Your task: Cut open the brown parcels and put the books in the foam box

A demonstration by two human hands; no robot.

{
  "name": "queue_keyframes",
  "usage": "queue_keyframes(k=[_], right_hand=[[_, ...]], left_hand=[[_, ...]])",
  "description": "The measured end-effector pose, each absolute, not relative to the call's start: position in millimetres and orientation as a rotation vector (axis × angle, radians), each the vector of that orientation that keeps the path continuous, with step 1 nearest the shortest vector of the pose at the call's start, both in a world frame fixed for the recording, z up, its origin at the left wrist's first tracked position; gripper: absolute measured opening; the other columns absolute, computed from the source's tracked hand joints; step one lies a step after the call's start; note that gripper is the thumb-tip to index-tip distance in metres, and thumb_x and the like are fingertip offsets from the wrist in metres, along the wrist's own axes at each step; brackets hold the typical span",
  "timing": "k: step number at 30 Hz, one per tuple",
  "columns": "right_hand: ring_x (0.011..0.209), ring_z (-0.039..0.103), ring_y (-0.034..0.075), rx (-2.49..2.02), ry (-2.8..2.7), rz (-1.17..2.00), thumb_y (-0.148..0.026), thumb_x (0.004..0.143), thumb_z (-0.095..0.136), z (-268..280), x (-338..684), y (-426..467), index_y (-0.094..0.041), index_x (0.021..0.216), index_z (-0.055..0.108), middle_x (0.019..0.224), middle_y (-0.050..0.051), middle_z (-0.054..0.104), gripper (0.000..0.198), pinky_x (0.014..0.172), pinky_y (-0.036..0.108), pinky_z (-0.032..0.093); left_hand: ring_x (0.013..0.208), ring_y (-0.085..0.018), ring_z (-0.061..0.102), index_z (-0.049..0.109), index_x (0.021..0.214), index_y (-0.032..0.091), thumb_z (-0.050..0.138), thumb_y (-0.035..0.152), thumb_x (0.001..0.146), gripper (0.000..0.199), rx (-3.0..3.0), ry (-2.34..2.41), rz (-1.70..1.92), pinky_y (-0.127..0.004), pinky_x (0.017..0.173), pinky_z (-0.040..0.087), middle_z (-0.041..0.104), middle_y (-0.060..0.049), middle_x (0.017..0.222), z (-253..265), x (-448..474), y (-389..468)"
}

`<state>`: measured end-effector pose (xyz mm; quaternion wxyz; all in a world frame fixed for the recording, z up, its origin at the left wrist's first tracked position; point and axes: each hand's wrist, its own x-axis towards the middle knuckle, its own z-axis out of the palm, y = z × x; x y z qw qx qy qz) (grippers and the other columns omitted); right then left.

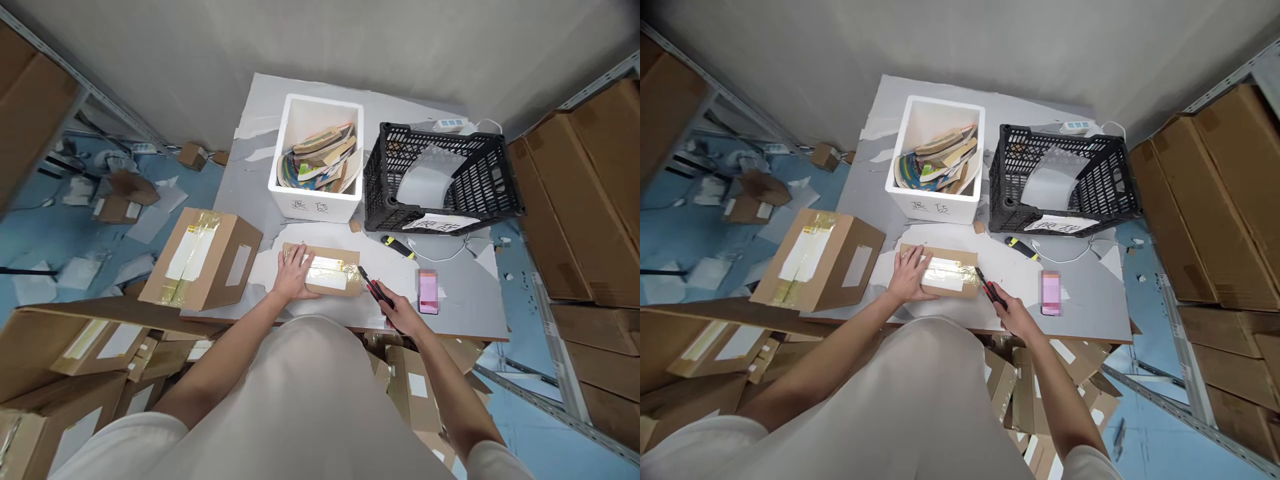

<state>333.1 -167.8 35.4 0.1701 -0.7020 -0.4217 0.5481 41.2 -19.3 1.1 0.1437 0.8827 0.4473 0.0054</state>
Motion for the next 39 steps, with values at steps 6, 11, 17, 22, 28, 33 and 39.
queue_keyframes(k=[6, 11, 17, 22, 28, 33, 39], right_hand=[[0.040, 0.049, 0.007, -2.098, -1.451, 1.529, -0.024, 0.093, 0.042, 53, 341, -178, -0.029, 0.149, 0.030, 0.059, -0.007, 0.049, 0.058, 0.048, 0.022, 0.044], [0.039, 0.049, 0.009, -2.071, -1.376, 1.559, -0.026, 0.093, 0.040, 54, 337, -191, -0.030, 0.149, 0.028, 0.058, -0.007, 0.049, 0.058, 0.046, 0.023, 0.044], [0.038, 0.044, 0.009, -2.023, -1.181, 1.604, -0.033, 0.092, 0.040, 34, 319, -227, -0.027, 0.149, 0.028, 0.059, -0.007, 0.046, 0.059, 0.042, 0.023, 0.042], [0.047, 0.051, 0.012, -2.179, -1.118, 1.297, -0.042, 0.094, 0.035, 21, 325, -242, -0.029, 0.152, 0.017, 0.070, -0.003, 0.055, 0.062, 0.054, 0.028, 0.048], [0.087, 0.062, 0.024, -2.766, -1.329, 0.789, -0.026, 0.096, 0.022, -33, 322, -198, -0.026, 0.153, 0.011, 0.107, 0.013, 0.057, 0.059, 0.079, 0.037, 0.046], [0.103, 0.056, 0.029, -2.901, -1.378, 0.743, -0.023, 0.092, 0.029, -89, 303, -185, -0.027, 0.152, 0.019, 0.115, 0.017, 0.049, 0.060, 0.086, 0.043, 0.045], [0.127, 0.036, 0.037, -2.583, -1.446, 0.261, -0.035, 0.093, 0.034, -67, 306, -164, -0.020, 0.151, 0.018, 0.137, 0.022, 0.035, 0.062, 0.097, 0.056, 0.035]], left_hand=[[0.141, -0.043, 0.016, 0.033, 0.146, 0.014, 0.068, 0.068, 0.055, 0.111, 2.548, 1.297, -0.003, -0.067, 0.108, 0.012, 0.019, -0.021, 0.156, -2, 40, -21], [0.141, -0.043, 0.016, 0.033, 0.146, 0.013, 0.067, 0.070, 0.054, 0.113, 2.553, 1.297, 0.014, -0.067, 0.108, 0.013, 0.018, -0.022, 0.156, -4, 40, -22], [0.142, -0.042, 0.016, 0.031, 0.147, 0.013, 0.065, 0.071, 0.057, 0.112, 2.561, 1.291, 0.036, -0.066, 0.109, 0.011, 0.018, -0.021, 0.156, -7, 38, -22], [0.142, -0.043, 0.016, 0.029, 0.147, 0.012, 0.062, 0.075, 0.059, 0.114, 2.598, 1.242, 0.082, -0.068, 0.108, 0.009, 0.018, -0.022, 0.156, -10, 36, -21], [0.141, -0.043, 0.019, 0.035, 0.144, 0.011, 0.056, 0.072, 0.070, 0.098, 2.681, 1.189, 0.206, -0.070, 0.108, 0.003, 0.026, -0.024, 0.153, -13, 29, -29], [0.139, -0.036, 0.030, 0.048, 0.134, 0.014, 0.048, 0.050, 0.088, 0.059, 2.745, 1.127, 0.348, -0.062, 0.110, 0.018, 0.040, -0.022, 0.146, -21, 15, -57], [0.130, -0.031, 0.044, 0.052, 0.130, 0.016, 0.043, 0.029, 0.093, 0.040, 2.701, 1.115, 0.432, -0.054, 0.108, 0.032, 0.056, -0.017, 0.131, -37, 7, -74]])
